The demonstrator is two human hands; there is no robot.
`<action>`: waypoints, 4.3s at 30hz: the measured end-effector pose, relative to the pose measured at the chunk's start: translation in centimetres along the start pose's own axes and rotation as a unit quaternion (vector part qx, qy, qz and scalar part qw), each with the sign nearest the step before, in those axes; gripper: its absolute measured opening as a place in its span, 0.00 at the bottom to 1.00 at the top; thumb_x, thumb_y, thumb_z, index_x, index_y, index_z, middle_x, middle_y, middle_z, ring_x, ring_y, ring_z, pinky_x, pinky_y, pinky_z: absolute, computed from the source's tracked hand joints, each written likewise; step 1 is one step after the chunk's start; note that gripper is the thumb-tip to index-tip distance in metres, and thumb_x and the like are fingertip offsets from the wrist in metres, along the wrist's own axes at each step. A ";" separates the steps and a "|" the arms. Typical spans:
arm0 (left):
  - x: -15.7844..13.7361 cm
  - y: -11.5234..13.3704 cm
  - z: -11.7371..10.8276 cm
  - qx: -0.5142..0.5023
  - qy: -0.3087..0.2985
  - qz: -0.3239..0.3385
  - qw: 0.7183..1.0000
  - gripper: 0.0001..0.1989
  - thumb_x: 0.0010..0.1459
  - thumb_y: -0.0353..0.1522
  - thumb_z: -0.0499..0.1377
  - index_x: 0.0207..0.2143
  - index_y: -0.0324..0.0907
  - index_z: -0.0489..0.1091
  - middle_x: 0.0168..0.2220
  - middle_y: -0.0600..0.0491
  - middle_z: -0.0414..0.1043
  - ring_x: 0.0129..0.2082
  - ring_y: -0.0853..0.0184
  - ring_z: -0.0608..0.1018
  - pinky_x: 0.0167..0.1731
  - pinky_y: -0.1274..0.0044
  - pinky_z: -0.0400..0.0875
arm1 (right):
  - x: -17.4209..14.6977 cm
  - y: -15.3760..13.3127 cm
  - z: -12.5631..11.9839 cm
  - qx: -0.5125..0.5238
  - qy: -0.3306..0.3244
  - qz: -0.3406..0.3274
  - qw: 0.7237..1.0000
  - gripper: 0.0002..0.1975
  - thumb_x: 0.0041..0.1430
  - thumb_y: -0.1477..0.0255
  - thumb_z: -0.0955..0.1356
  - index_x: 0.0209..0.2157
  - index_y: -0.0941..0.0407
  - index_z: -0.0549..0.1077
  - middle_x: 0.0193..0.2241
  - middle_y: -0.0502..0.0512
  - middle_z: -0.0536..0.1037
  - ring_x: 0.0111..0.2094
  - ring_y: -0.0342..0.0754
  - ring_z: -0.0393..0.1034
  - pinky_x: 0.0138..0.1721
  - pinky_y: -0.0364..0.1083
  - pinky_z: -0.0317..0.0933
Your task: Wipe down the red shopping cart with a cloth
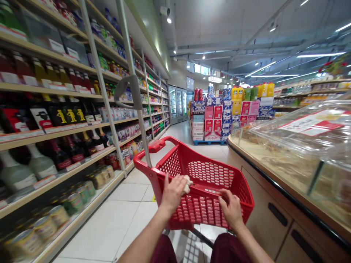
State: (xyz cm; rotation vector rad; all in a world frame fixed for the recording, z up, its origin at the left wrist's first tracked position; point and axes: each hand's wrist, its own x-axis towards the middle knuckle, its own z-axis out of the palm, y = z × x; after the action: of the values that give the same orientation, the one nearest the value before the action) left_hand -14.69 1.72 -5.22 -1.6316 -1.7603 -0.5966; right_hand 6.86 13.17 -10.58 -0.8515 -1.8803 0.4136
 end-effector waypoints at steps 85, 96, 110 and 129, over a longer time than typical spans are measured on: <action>0.4 -0.5 -3.0 0.105 -0.085 -0.048 0.990 0.13 0.57 0.37 0.46 0.36 0.45 0.69 0.32 0.51 0.70 0.36 0.63 0.68 0.45 0.67 0.54 | -0.7 3.1 0.7 -0.090 0.027 -0.132 0.987 0.19 0.52 0.80 0.56 0.43 0.55 0.69 0.47 0.56 0.69 0.52 0.48 0.59 0.53 0.56 0.52; 0.7 -0.7 -2.3 0.101 -0.079 -0.058 0.990 0.14 0.57 0.36 0.45 0.36 0.45 0.70 0.32 0.50 0.70 0.36 0.61 0.67 0.46 0.65 0.53 | -0.7 3.0 0.9 -0.044 0.035 -0.107 0.993 0.19 0.53 0.79 0.56 0.43 0.54 0.69 0.50 0.56 0.67 0.53 0.48 0.57 0.52 0.56 0.53; 0.8 -0.1 -2.1 0.101 -0.075 -0.058 0.990 0.15 0.57 0.36 0.45 0.36 0.44 0.70 0.33 0.49 0.70 0.37 0.61 0.67 0.47 0.65 0.53 | -1.2 3.1 -0.4 -0.044 0.025 -0.089 0.995 0.17 0.53 0.77 0.58 0.43 0.54 0.69 0.51 0.56 0.66 0.54 0.49 0.56 0.53 0.56 0.52; 0.8 0.6 -2.3 0.120 -0.084 -0.067 0.987 0.15 0.57 0.36 0.46 0.37 0.44 0.70 0.34 0.49 0.70 0.38 0.61 0.67 0.48 0.65 0.52 | -1.1 5.9 -2.6 -0.103 0.120 0.030 0.987 0.18 0.49 0.76 0.58 0.43 0.56 0.69 0.47 0.59 0.69 0.50 0.52 0.61 0.50 0.57 0.55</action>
State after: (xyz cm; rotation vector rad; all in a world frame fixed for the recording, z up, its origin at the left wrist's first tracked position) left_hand -13.69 0.65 -3.15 -1.4399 -1.9918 -0.2990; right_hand 11.68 16.31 -13.74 -1.0489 -1.6963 0.1451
